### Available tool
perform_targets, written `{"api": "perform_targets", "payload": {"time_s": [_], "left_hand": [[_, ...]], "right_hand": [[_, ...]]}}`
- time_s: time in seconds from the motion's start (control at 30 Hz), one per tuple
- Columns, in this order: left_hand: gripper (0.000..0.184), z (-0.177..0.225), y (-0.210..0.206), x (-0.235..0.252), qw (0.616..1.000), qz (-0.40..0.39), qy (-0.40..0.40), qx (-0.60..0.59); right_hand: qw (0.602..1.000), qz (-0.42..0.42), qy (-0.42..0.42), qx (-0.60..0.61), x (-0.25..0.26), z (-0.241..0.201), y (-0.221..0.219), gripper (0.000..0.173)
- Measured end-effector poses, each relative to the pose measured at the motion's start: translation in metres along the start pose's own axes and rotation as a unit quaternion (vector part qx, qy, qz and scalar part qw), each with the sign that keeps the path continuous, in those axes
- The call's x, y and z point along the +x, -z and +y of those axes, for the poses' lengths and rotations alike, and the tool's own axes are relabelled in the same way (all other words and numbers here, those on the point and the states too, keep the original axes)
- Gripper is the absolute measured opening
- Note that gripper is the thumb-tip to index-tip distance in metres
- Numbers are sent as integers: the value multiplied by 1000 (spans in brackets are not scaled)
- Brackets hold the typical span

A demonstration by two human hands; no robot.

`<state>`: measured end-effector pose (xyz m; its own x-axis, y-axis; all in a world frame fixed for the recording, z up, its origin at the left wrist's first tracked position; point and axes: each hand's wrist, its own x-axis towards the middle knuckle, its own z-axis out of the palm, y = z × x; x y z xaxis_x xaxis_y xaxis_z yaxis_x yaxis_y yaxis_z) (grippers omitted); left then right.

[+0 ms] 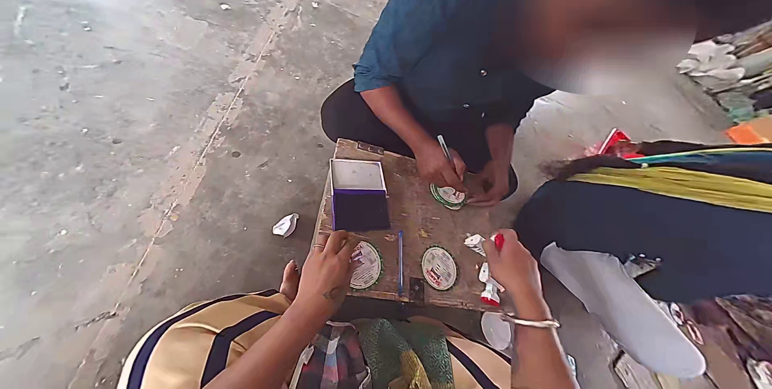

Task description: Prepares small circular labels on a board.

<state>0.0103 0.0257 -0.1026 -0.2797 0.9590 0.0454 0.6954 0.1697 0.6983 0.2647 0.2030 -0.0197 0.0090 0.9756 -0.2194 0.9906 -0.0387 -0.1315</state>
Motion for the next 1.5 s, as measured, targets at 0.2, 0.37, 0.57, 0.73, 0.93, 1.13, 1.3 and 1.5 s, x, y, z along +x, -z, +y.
{"api": "perform_targets", "payload": {"time_s": [0.2, 0.37, 0.57, 0.73, 0.93, 1.13, 1.3, 1.5], "left_hand": [[46, 1, 6, -6, 996, -5, -51, -69], [58, -3, 11, 6, 987, -133, 10, -88], [63, -14, 10, 6, 984, -114, -17, -137], [70, -25, 4, 1, 982, -78, -56, -165], [74, -25, 7, 2, 978, -95, -38, -184], [73, -27, 4, 1, 982, -84, -48, -162], [77, -27, 6, -1, 982, -92, -51, -160], [88, -26, 11, -4, 981, -125, -35, -144]], "right_hand": [[963, -17, 256, 87, -45, -60, 17, 35], [933, -28, 359, 13, -43, -160, -20, 26], [936, -110, 331, -58, -26, -192, -48, 24], [934, -33, 349, 73, -28, -165, -40, 25], [924, -62, 373, 54, -68, -122, -45, 24], [914, -48, 404, -5, -90, -127, -63, 19], [927, -86, 365, -22, -93, -134, -58, 20], [937, 24, 337, 90, -49, -145, -26, 20]]}}
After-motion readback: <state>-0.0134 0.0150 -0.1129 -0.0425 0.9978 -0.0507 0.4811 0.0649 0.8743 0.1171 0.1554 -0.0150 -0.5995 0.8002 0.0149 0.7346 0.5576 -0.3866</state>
